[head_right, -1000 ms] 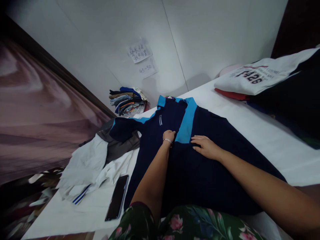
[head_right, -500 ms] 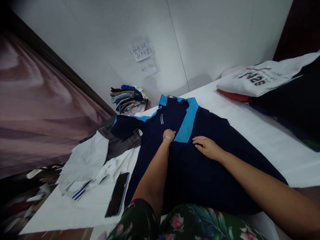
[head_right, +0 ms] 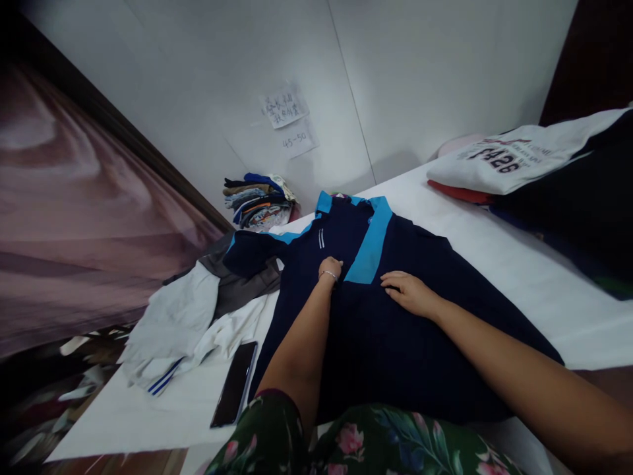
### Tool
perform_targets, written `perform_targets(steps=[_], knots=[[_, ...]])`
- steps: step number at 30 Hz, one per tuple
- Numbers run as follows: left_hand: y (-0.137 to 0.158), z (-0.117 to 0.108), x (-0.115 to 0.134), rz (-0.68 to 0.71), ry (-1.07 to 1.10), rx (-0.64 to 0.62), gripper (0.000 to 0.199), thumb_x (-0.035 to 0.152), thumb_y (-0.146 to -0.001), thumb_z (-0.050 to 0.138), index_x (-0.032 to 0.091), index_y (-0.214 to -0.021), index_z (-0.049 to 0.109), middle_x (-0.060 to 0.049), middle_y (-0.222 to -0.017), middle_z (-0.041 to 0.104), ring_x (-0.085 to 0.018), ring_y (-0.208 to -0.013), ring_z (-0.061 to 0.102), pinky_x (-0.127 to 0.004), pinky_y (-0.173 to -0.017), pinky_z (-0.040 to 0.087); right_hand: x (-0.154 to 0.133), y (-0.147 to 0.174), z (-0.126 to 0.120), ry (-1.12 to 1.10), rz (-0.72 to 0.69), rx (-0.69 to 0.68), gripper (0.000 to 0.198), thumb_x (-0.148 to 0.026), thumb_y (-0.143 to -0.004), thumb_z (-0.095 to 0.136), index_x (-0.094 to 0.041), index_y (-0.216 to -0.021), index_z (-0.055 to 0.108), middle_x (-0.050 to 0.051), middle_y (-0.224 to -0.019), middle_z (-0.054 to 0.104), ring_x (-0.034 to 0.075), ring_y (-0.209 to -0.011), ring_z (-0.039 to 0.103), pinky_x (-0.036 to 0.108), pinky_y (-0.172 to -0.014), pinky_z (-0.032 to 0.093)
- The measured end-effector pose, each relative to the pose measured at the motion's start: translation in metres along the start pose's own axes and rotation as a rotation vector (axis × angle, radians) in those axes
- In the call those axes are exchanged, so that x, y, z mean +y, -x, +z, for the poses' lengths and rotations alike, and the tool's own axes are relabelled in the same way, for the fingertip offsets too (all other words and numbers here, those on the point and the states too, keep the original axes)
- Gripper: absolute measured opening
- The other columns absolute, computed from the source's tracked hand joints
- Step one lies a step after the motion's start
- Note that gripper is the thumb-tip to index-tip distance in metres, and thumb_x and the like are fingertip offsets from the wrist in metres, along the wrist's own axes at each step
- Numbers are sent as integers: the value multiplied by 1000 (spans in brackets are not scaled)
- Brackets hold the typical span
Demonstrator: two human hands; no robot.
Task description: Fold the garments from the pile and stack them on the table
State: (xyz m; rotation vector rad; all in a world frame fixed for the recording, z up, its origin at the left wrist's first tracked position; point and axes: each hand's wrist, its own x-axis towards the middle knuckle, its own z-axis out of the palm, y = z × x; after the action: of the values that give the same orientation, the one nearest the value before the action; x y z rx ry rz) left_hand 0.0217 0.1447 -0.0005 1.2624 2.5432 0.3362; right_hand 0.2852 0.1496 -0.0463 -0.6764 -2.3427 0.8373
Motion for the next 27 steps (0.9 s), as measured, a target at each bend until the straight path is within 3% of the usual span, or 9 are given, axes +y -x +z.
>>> perform_targets(steps=[3,6,8,11,15,18,20,25,27], knots=[[9,-7,-3,11,10,86,33,34,-95,40,19,-110,65,-13,-110,70,-25,-101,66,-35,-80,51,1,-1,0,6,-5,-5,28,-33,-84,48,-23,-99,71,7,-118,66,24,-115,58,46,-102,45],[23,-5,-3,129,26,153,37,33,-97,33,26,-124,58,-7,-125,64,-20,-117,58,-33,-95,46,2,-2,2,12,-19,4,27,-32,-84,49,-24,-98,71,7,-117,67,24,-115,59,46,-102,46],[32,4,-2,312,3,120,39,37,-96,38,28,-131,53,-3,-138,55,-17,-130,46,-31,-107,37,3,-2,3,18,-27,13,27,-31,-84,49,-24,-97,72,6,-116,67,24,-114,59,46,-101,46],[39,21,-4,528,-102,-20,48,42,-96,38,24,-139,45,-4,-151,39,-20,-142,27,-40,-116,22,4,-1,4,26,-34,16,26,-30,-84,50,-25,-98,72,6,-115,68,24,-114,59,46,-100,47],[37,28,-7,512,-118,-92,51,41,-97,34,22,-144,39,-5,-156,30,-20,-145,18,-44,-118,14,3,-1,3,51,-44,12,26,-30,-85,49,-24,-98,72,6,-115,68,24,-114,59,45,-100,47],[34,19,-5,472,-22,-113,47,41,-95,39,25,-138,47,-3,-153,36,-19,-144,24,-41,-118,16,0,-2,2,92,-59,2,27,-27,-86,48,-24,-98,72,7,-116,68,23,-114,59,44,-101,46],[38,10,-3,451,32,-110,44,42,-95,38,25,-132,54,-3,-147,46,-19,-139,35,-38,-115,24,-4,-3,0,132,-59,-26,28,-24,-86,47,-22,-100,72,8,-118,67,23,-116,57,44,-102,45],[71,-2,-6,424,106,-13,40,45,-89,48,22,-118,64,-8,-119,67,-23,-115,57,-33,-99,42,-23,7,-6,221,11,-135,33,-26,-85,51,-20,-113,68,11,-132,59,27,-130,45,50,-109,34],[86,-2,-14,373,157,-41,45,48,-85,55,21,-119,62,-8,-106,71,-24,-103,63,-33,-90,47,-32,18,-11,232,38,-170,35,-29,-87,50,-20,-117,66,11,-135,56,28,-134,40,53,-111,28]])
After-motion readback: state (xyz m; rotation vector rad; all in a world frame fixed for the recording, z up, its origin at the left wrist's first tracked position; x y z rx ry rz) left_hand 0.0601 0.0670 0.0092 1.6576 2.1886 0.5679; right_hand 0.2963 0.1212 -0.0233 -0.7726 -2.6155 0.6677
